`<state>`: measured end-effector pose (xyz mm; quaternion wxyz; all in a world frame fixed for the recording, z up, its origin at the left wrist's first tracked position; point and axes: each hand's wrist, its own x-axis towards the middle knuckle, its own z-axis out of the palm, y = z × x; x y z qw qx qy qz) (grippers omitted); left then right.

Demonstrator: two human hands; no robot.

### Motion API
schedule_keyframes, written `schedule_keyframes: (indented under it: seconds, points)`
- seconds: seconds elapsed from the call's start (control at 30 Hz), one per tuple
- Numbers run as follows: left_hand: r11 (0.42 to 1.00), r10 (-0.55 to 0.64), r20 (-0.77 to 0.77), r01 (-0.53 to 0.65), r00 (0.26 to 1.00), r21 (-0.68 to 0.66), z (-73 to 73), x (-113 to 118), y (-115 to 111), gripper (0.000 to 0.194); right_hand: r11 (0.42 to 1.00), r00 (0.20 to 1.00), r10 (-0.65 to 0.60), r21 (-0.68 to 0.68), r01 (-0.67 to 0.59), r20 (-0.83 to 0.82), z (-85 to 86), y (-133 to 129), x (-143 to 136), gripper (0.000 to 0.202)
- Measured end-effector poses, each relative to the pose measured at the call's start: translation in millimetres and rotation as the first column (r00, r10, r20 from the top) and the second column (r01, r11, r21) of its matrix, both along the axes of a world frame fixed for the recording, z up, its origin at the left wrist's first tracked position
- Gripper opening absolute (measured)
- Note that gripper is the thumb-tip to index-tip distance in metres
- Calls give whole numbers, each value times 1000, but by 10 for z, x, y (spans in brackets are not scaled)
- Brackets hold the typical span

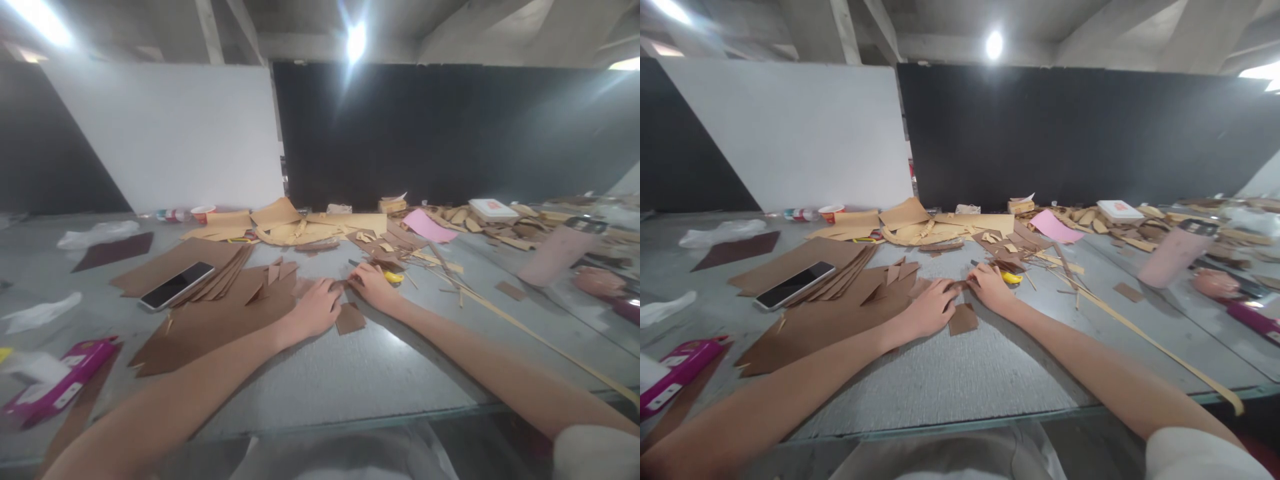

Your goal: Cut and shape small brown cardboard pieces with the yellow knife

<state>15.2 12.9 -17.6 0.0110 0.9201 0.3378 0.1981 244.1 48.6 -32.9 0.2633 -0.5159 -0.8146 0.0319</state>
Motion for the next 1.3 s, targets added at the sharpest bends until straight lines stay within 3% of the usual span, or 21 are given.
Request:
schedule_keyframes:
  seconds: [0.33,0.63,0.93,1.1,1.3]
  points:
    - [1000,18,29,-17,999,-24,16,11,-30,37,1000,998,13,9,-13,55,-2,8,11,16]
    - [999,-48,12,47,999,14,50,5,-17,38,999,999,34,-9,-35,-32,17,0,-4,13]
    - [999,-32,-37,31,999,-10,20,16,-3,42,1000,997,27,-4,-28,-70,17,-1,65,10]
    - [999,-29,-101,31,994,25,33,17,15,37,993,991,117,12,-116,-69,23,-23,105,14]
    - [998,-28,-125,34,992,46,44,12,4,40,959,960,269,75,-274,80,61,-62,174,27]
